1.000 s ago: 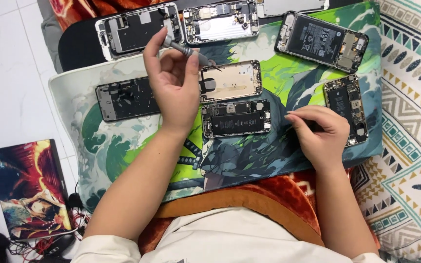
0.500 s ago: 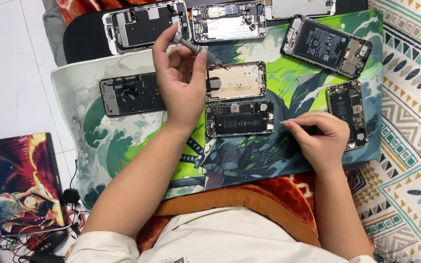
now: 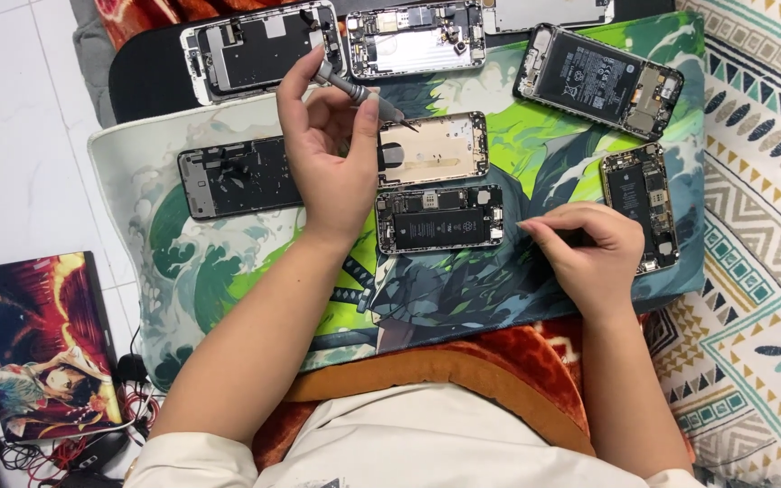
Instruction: Using a precision screwdriver to install or remove screws from multiple disassembled smartphone frames.
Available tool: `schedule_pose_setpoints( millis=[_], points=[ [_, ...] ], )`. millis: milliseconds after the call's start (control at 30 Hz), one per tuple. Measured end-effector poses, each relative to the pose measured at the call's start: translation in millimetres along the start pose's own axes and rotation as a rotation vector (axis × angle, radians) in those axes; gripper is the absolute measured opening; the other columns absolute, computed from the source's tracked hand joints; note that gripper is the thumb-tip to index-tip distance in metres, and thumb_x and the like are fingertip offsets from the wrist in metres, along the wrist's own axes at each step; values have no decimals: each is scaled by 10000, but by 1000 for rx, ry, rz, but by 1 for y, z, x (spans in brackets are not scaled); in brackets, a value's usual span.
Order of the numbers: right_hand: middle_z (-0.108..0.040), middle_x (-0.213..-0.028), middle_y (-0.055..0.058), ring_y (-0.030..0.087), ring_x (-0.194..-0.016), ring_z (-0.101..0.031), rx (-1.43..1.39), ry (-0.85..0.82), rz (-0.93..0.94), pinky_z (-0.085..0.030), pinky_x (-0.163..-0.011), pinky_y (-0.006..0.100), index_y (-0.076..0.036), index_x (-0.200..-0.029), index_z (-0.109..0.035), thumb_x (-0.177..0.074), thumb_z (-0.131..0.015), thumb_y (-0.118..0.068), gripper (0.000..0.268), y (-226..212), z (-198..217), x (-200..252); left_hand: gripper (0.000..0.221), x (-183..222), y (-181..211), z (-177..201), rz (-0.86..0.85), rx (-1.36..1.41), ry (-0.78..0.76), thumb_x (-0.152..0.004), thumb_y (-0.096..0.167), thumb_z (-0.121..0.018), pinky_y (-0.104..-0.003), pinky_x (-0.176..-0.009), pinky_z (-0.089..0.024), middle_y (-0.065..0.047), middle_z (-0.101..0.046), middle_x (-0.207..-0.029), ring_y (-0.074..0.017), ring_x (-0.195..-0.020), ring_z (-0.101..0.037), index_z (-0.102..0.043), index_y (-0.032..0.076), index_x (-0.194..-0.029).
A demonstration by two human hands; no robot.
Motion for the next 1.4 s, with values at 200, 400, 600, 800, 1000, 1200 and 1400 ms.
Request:
schedule_pose_setpoints(
  millis=[200,400,600,800,1000,1200,1400],
  points=[
    [-744,-924,137,158,-721,-611,33,22,-14,-472,-678,242,73,-950,-754,-884,-784,135,96,-5,0,-1,616,-1,-2,1,18,35,16,-1078,-98,-664,-230,-933,-533,1,-571,-1104,-94,-969,-593,-385,210,-1533],
    [-672,-910,94,143,-758,-588,-167,66,-93,-501,-777,241,-11,-946,-568,-1168,-472,-39,243,30,7,10,615,-1,-2,1,12,17,10,-1079,-102,-658,-230,-907,-530,5,-560,-1084,-93,-950,-589,-377,204,-1532],
    [-616,-832,91,147,-724,-523,-195,54,-87,-443,-759,240,-8,-861,-590,-1185,-387,-180,419,27,8,7,617,-1,-1,1,14,11,8,-1079,-96,-661,-223,-903,-523,11,-567,-1082,-86,-945,-583,-380,212,-1534],
    [-480,-939,72,170,-804,-486,-451,81,-59,-460,-806,266,-111,-998,-360,-1171,-320,-263,234,34,6,7,619,-1,-1,1,15,20,0,-1084,-102,-656,-223,-910,-526,12,-563,-1078,-85,-943,-578,-378,214,-1537],
    [-450,-939,50,153,-815,-438,-443,148,-4,-428,-772,256,-119,-1068,-342,-1181,-333,-203,141,31,11,8,613,-1,-2,1,13,28,4,-1087,-102,-656,-223,-918,-528,12,-560,-1079,-85,-948,-576,-381,213,-1535],
    [-387,-826,7,118,-657,-371,-549,327,-12,-389,-675,266,-146,-941,-360,-1183,-368,-327,302,35,28,8,625,-1,-1,1,5,10,-1,-1085,-112,-652,-227,-913,-533,11,-558,-1083,-89,-950,-583,-384,225,-1537],
    [-369,-770,8,117,-623,-361,-536,336,-7,-391,-642,259,-146,-912,-348,-1177,-377,-348,335,32,29,9,621,-2,-1,1,0,9,7,-1083,-112,-657,-227,-920,-534,9,-560,-1085,-90,-956,-582,-383,218,-1532]
  ],
)
Point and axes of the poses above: each hand's wrist, its own x-axis away from the middle knuckle, its own z-axis out of the back of the hand, y = z × x, the point moved 8 cm from there along -x, towards the middle knuckle
